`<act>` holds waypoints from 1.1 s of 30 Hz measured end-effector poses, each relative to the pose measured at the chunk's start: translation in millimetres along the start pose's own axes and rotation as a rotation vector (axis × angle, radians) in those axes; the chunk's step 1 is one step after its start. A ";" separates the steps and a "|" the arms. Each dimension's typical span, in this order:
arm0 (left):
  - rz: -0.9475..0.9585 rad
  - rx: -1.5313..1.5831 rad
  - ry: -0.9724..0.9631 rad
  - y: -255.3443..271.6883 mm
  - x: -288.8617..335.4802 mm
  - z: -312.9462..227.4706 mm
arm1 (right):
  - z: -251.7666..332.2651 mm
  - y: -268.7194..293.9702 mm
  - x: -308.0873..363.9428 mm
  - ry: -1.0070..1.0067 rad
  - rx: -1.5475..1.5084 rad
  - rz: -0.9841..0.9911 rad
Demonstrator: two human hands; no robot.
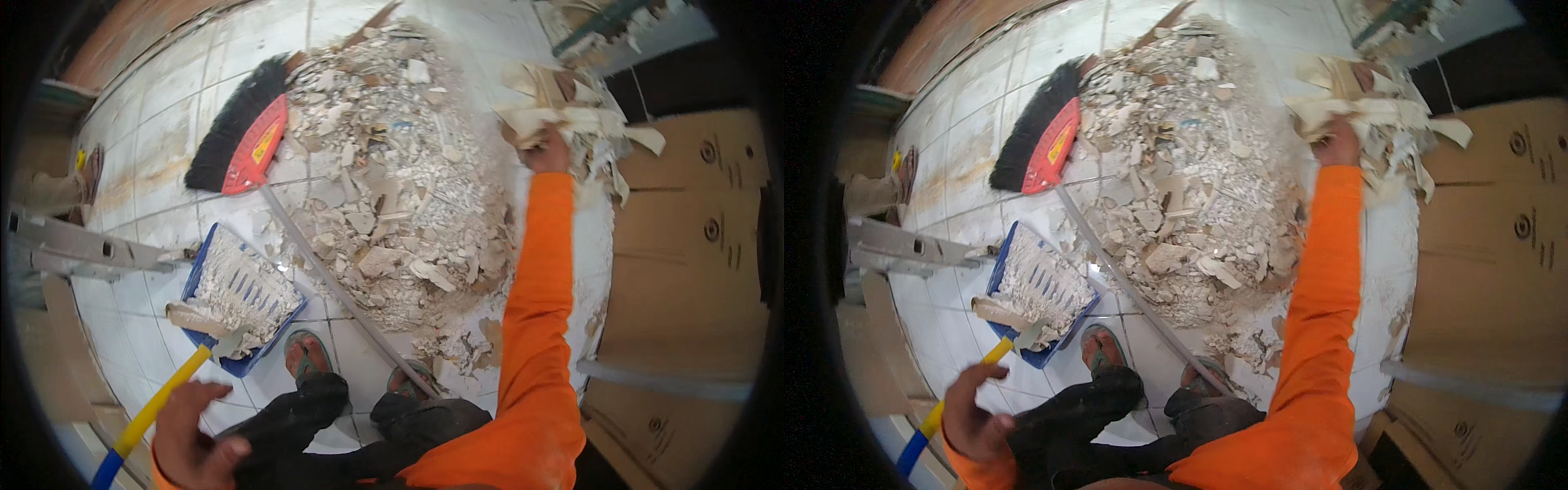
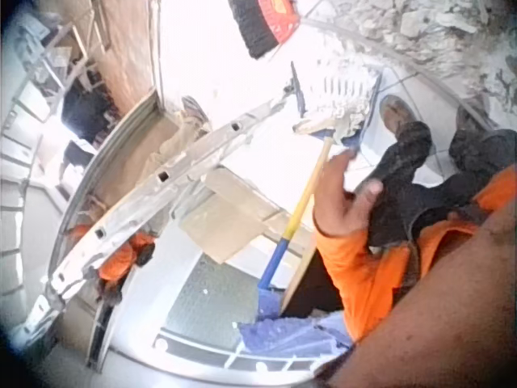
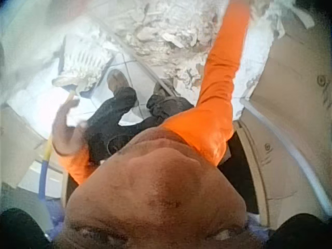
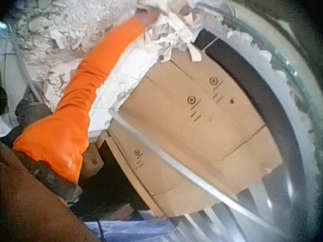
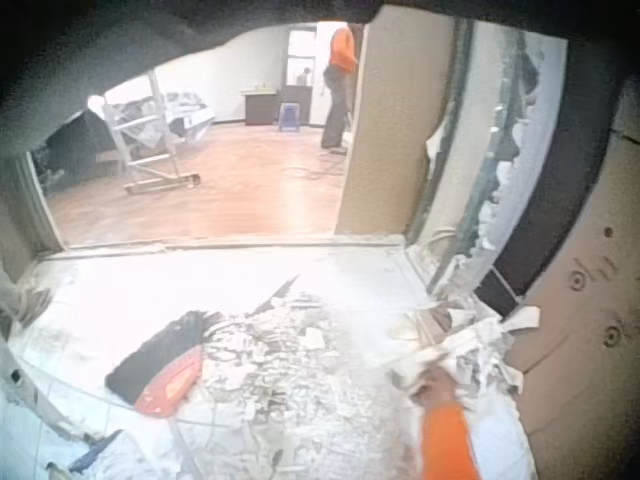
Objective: The person sweeps a large pile of white construction debris and cardboard scraps on a tiled floor using a broom and dustpan. They gather the debris into a pile, sweep it into the dustpan, and then walk to a bucket to dump the contents. The person repeats this process to clear the floor area.
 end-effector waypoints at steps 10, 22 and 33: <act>0.104 -0.675 -0.550 -159.2 -222.7 92.9 | -57.5 -115.7 -29.1 0.303 0.533 -0.061; -0.177 -0.755 -0.378 -133.9 -247.0 183.4 | -252.2 -373.1 45.6 0.952 1.721 0.556; 0.160 -0.414 0.387 -185.0 -311.7 223.7 | -358.8 -404.1 68.5 0.817 2.435 0.857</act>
Point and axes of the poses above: each hand's wrist, its own x-axis away from the middle knuckle, its own y-axis out of the back of the hand, z = x × y, the point moved 9 cm from there along -x, towards the middle knuckle, and after that the axes turned 1 degree about -z, right-handed, at the moved point
